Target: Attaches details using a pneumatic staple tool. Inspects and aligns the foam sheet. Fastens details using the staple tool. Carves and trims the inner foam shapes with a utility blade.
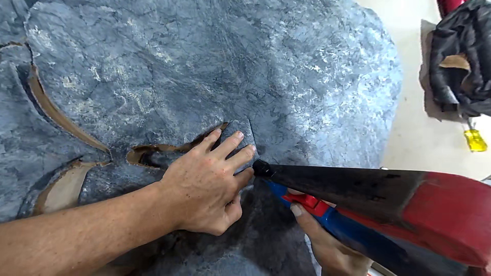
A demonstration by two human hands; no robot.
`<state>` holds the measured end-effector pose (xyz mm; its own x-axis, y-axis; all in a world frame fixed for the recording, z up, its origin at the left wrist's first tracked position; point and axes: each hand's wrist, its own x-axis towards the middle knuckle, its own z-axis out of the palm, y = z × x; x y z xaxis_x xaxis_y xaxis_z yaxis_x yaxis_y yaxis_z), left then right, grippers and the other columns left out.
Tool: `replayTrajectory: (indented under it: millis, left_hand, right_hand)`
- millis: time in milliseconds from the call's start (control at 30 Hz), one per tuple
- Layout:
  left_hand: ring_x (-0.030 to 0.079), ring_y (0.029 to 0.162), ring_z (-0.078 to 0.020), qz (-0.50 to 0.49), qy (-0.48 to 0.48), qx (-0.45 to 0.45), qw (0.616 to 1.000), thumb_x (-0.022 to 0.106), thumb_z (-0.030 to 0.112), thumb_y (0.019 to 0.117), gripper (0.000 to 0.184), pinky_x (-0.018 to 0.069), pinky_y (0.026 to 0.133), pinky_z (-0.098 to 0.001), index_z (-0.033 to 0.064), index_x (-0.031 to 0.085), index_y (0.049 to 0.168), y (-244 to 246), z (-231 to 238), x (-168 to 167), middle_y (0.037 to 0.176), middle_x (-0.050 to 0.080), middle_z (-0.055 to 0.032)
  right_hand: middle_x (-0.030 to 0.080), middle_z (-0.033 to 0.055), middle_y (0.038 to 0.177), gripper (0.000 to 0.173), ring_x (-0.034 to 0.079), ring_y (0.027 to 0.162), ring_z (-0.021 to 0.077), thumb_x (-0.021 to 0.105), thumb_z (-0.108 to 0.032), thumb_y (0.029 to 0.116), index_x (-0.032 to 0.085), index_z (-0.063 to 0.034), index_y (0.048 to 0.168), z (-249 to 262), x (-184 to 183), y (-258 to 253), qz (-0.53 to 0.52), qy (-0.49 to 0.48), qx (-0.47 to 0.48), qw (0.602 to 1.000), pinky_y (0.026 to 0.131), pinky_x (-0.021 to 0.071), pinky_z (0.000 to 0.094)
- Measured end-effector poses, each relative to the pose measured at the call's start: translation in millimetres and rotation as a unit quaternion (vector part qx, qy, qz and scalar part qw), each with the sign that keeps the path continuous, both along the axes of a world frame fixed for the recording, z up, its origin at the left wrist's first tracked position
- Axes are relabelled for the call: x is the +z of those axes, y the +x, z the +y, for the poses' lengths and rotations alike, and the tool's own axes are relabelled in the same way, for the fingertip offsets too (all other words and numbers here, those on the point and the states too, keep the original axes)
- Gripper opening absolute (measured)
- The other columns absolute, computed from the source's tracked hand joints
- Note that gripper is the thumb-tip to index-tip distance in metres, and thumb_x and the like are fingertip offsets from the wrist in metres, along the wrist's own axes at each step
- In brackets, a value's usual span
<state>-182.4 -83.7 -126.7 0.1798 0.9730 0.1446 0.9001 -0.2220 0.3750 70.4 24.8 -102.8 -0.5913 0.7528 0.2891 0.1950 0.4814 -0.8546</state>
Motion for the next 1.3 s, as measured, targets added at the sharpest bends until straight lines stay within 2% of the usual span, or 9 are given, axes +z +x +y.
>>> replayTrajectory:
  millis: [100,200,333,567,700,800,900,1133,1300]
  left_hand:
    - [0.041,0.147,-0.0385,-0.004,0.001,0.0,1.0,0.046,0.049,0.0918,0.044,0.033,0.117,-0.0659,0.0284,0.077,0.117,0.0,-0.3,0.6,0.152,0.055,-0.0064]
    - [0.042,0.147,-0.0385,-0.005,0.004,-0.001,1.0,0.047,0.049,0.0917,0.044,0.0337,0.116,-0.0659,0.0286,0.077,0.117,-1.3,0.0,0.2,0.151,0.056,-0.0063]
    - [0.04,0.148,-0.0367,0.007,0.001,-0.006,1.0,0.047,0.05,0.0921,0.045,0.0347,0.117,-0.0638,0.0296,0.076,0.12,-1.9,0.8,2.2,0.152,0.055,-0.0049]
    - [0.044,0.147,-0.0294,-0.029,0.073,0.029,0.996,0.05,0.042,0.0983,0.045,0.037,0.12,-0.0547,0.0204,0.07,0.132,-2.5,-29.3,3.3,0.147,0.06,-0.0007]
    - [0.029,0.156,-0.0257,-0.027,0.02,0.012,0.999,0.04,0.035,0.1017,0.043,0.0223,0.122,-0.0664,0.0291,0.071,0.131,5.5,-41.7,1.8,0.152,0.055,0.0147]
    - [0.024,0.157,-0.0249,0.013,-0.02,-0.006,1.0,0.034,0.038,0.1021,0.049,0.0162,0.125,-0.0646,0.0297,0.069,0.134,6.3,-39.0,3.3,0.153,0.053,0.0147]
    - [0.028,0.156,-0.0264,0.016,-0.009,-0.007,1.0,0.034,0.038,0.1016,0.048,0.016,0.124,-0.0654,0.0295,0.073,0.129,5.3,-36.4,1.7,0.149,0.058,0.0137]
    - [0.033,0.154,-0.0271,-0.017,0.014,-0.039,0.999,0.038,0.045,0.1022,0.045,0.0187,0.124,-0.0647,0.0314,0.077,0.12,-6.4,-31.7,-3.0,0.143,0.063,0.0131]
    - [0.038,0.151,-0.0278,-0.063,0.038,-0.035,0.997,0.045,0.046,0.0997,0.04,0.0198,0.124,-0.0656,0.03,0.081,0.108,-7.4,-32.2,-8.3,0.136,0.068,0.0108]
  right_hand:
    - [0.075,0.0017,0.101,0.036,0.074,0.095,0.0198,0.082,-0.016,0.0852,0.064,-0.0204,0.115,1.1,0.5,-6.2,0.027,-0.025,0.029,0.999,0.086,0.0635,0.0365]
    - [0.075,0.0002,0.097,0.03,0.074,0.093,0.0183,0.08,-0.013,0.0859,0.066,-0.0211,0.111,3.4,2.5,-11.7,0.035,-0.047,0.047,0.997,0.086,0.0631,0.0346]
    - [0.076,-0.0002,0.107,0.038,0.074,0.1,0.0177,0.084,-0.015,0.0814,0.069,-0.0253,0.115,10.8,9.5,-7.7,0.053,-0.058,0.038,0.996,0.088,0.0638,0.0343]
    - [0.077,0.0132,0.108,0.04,0.075,0.101,0.03,0.085,-0.008,0.079,0.066,-0.0157,0.113,6.8,15.6,13.1,0.12,-0.091,0.012,0.989,0.089,0.064,0.0433]
    - [0.077,0.0084,0.108,0.04,0.076,0.1,0.0253,0.084,-0.011,0.0807,0.066,-0.0186,0.115,-5.9,18.6,10.0,0.105,-0.091,0.0,0.99,0.088,0.0646,0.0377]
    - [0.077,0.0104,0.107,0.036,0.076,0.1,0.0255,0.083,-0.009,0.0808,0.067,-0.0129,0.113,-17.0,19.1,3.4,0.103,-0.104,-0.015,0.989,0.087,0.0649,0.0372]
    - [0.078,0.0132,0.102,0.033,0.077,0.095,0.0259,0.082,-0.007,0.0792,0.067,-0.005,0.108,-32.1,18.5,-12.7,0.085,-0.1,-0.054,0.99,0.083,0.0661,0.0373]
    - [0.078,0.0095,0.099,0.034,0.077,0.093,0.0206,0.081,-0.004,0.0767,0.066,-0.0009,0.107,-73.8,24.9,-41.5,0.031,-0.05,-0.166,0.984,0.081,0.0661,0.032]
    - [0.077,0.0125,0.097,0.035,0.077,0.093,0.0237,0.078,0.0,0.0762,0.06,0.0042,0.106,-95.7,18.5,-67.4,0.025,0.003,-0.242,0.97,0.083,0.0667,0.0357]
